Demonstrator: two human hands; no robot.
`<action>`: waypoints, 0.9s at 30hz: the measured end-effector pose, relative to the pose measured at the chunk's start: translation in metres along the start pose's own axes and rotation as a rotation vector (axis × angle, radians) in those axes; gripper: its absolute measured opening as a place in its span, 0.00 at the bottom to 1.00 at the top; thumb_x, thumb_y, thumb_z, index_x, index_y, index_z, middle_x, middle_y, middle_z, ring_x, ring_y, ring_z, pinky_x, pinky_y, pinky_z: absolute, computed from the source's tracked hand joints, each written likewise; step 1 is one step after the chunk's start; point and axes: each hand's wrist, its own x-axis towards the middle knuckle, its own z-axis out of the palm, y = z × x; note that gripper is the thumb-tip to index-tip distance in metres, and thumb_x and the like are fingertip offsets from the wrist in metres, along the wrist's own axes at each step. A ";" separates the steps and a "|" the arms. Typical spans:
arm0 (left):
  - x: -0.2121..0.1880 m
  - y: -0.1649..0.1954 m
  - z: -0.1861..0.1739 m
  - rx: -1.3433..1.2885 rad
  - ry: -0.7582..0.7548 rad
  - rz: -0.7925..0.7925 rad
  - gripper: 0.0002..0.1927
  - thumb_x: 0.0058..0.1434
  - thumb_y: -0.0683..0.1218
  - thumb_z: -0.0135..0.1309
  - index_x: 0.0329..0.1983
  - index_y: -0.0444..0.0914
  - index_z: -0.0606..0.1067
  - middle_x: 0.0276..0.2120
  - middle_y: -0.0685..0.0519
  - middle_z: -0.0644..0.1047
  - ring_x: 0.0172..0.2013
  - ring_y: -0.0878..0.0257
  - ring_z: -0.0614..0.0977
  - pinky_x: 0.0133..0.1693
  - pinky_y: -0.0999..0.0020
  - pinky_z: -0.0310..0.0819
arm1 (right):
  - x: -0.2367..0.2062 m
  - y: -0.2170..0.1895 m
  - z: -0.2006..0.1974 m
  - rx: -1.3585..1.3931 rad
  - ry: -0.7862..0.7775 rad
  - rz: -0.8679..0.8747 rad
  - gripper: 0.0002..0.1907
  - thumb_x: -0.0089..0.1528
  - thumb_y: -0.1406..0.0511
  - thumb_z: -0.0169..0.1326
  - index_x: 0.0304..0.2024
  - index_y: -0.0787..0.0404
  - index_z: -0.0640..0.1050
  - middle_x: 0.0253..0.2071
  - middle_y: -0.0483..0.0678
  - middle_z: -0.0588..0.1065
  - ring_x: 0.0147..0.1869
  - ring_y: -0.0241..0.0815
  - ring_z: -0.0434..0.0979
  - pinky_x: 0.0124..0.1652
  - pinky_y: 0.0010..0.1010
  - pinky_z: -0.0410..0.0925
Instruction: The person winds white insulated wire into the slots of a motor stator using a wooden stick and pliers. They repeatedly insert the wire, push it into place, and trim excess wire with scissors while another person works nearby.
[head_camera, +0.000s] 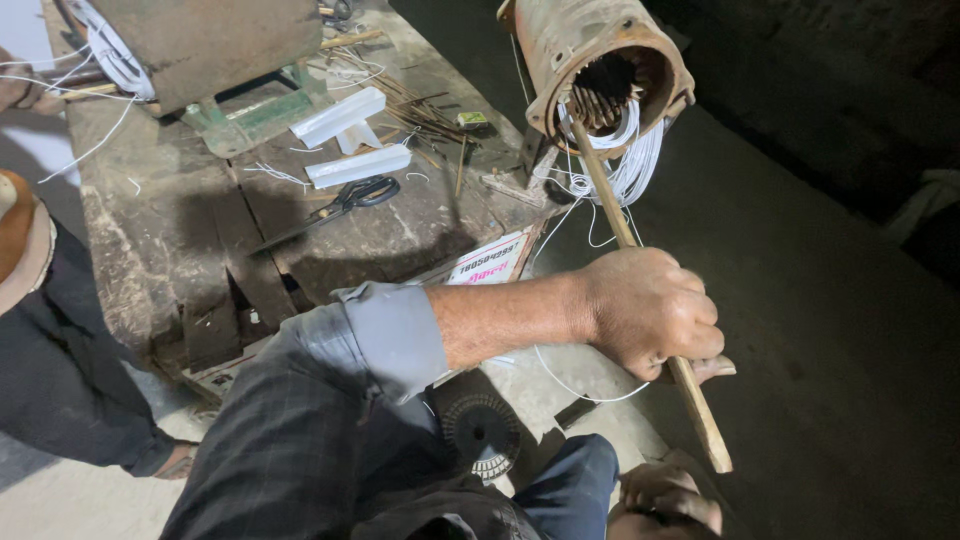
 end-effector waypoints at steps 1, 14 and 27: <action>-0.001 0.000 0.000 0.001 -0.002 -0.010 0.18 0.63 0.55 0.59 0.20 0.44 0.73 0.19 0.55 0.75 0.24 0.55 0.81 0.24 0.58 0.74 | -0.006 0.002 0.005 -0.065 0.026 0.041 0.13 0.73 0.61 0.44 0.36 0.60 0.68 0.21 0.50 0.67 0.19 0.35 0.66 0.22 0.29 0.64; 0.000 -0.002 0.000 0.029 -0.006 0.012 0.13 0.57 0.52 0.60 0.20 0.44 0.74 0.19 0.55 0.75 0.24 0.54 0.81 0.24 0.58 0.73 | -0.006 0.002 0.010 -0.188 0.033 0.091 0.10 0.69 0.63 0.49 0.35 0.61 0.68 0.22 0.50 0.68 0.21 0.37 0.67 0.24 0.31 0.66; 0.004 -0.030 0.005 0.070 -0.101 -0.064 0.11 0.54 0.53 0.60 0.21 0.45 0.76 0.19 0.56 0.76 0.22 0.57 0.81 0.21 0.59 0.73 | -0.003 0.007 -0.010 0.018 -0.033 0.039 0.12 0.67 0.65 0.49 0.29 0.61 0.66 0.20 0.50 0.67 0.20 0.38 0.65 0.24 0.33 0.63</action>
